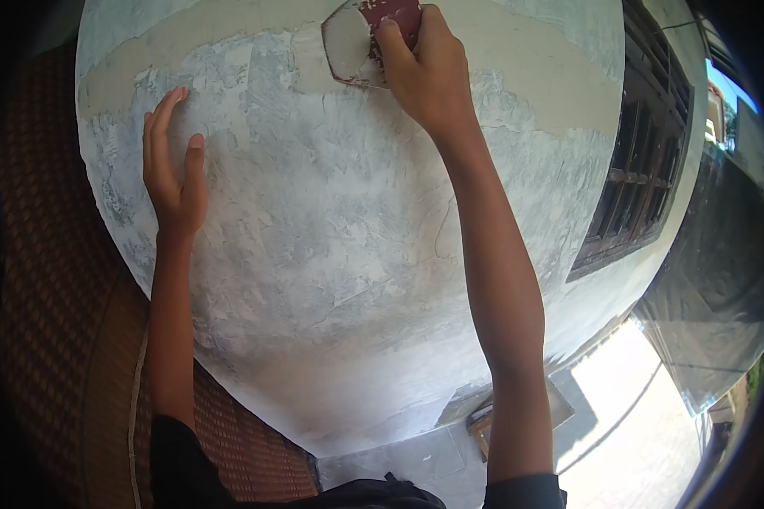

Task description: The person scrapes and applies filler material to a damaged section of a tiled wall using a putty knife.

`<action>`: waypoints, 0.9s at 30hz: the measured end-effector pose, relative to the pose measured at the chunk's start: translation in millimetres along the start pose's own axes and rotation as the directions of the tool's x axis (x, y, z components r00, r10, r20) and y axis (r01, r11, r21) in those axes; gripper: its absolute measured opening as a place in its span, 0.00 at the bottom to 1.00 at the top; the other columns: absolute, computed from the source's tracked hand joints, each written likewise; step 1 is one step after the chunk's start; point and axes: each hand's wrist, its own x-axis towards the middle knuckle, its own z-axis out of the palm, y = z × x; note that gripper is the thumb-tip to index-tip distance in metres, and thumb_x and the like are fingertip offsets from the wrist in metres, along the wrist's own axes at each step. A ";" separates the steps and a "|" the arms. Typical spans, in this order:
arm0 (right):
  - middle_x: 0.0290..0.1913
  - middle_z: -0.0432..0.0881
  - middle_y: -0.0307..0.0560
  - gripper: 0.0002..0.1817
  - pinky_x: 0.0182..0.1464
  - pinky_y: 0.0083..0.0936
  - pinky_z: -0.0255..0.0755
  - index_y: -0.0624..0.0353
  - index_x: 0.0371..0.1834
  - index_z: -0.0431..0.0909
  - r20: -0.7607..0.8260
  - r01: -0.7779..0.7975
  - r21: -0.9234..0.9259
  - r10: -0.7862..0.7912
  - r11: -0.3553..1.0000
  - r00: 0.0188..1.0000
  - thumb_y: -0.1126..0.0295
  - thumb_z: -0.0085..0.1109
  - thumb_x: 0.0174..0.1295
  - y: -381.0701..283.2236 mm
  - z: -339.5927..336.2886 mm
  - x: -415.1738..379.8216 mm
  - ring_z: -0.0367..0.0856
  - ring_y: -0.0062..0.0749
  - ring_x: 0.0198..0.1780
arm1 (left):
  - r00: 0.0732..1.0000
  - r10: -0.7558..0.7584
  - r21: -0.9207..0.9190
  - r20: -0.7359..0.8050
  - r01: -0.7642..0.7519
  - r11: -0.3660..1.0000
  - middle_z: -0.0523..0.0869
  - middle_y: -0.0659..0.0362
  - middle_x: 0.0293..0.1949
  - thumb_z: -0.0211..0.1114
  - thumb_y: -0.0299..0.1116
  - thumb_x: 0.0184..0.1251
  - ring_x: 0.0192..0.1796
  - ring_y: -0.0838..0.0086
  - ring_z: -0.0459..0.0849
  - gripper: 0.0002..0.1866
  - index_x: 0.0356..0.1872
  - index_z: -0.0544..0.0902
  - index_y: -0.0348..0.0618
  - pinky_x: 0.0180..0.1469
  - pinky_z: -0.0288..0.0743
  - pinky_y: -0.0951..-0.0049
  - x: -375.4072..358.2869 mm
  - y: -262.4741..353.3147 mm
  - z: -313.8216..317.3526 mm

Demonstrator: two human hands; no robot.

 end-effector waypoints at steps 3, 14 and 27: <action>0.34 0.83 0.45 0.16 0.35 0.25 0.74 0.69 0.44 0.76 -0.078 0.054 0.037 -0.051 0.998 0.996 0.63 0.56 0.73 32.9 -32.3 5.1 0.78 0.22 0.33 | 1.000 0.005 0.014 0.001 -0.005 1.000 0.78 0.49 0.66 0.55 0.36 0.76 0.72 0.54 0.72 0.24 0.69 0.72 0.38 0.80 0.48 0.43 -0.9 1.7 1.5; 0.39 0.81 0.39 0.14 0.47 0.21 0.71 0.66 0.46 0.77 0.002 0.002 0.012 -0.002 1.000 1.000 0.63 0.56 0.74 12.1 -6.3 -1.1 0.75 0.19 0.40 | 1.000 -0.018 0.033 0.011 0.017 0.999 0.78 0.50 0.67 0.55 0.36 0.75 0.72 0.55 0.72 0.24 0.69 0.72 0.39 0.79 0.48 0.43 0.0 2.7 1.3; 0.37 0.81 0.39 0.16 0.45 0.21 0.71 0.67 0.46 0.77 -0.024 0.070 0.055 -0.068 0.996 0.997 0.60 0.58 0.73 -5.7 8.2 -2.7 0.75 0.21 0.38 | 1.000 0.004 0.100 0.025 -0.006 0.995 0.76 0.50 0.69 0.53 0.40 0.77 0.74 0.54 0.69 0.26 0.71 0.70 0.40 0.80 0.46 0.43 0.1 5.7 5.0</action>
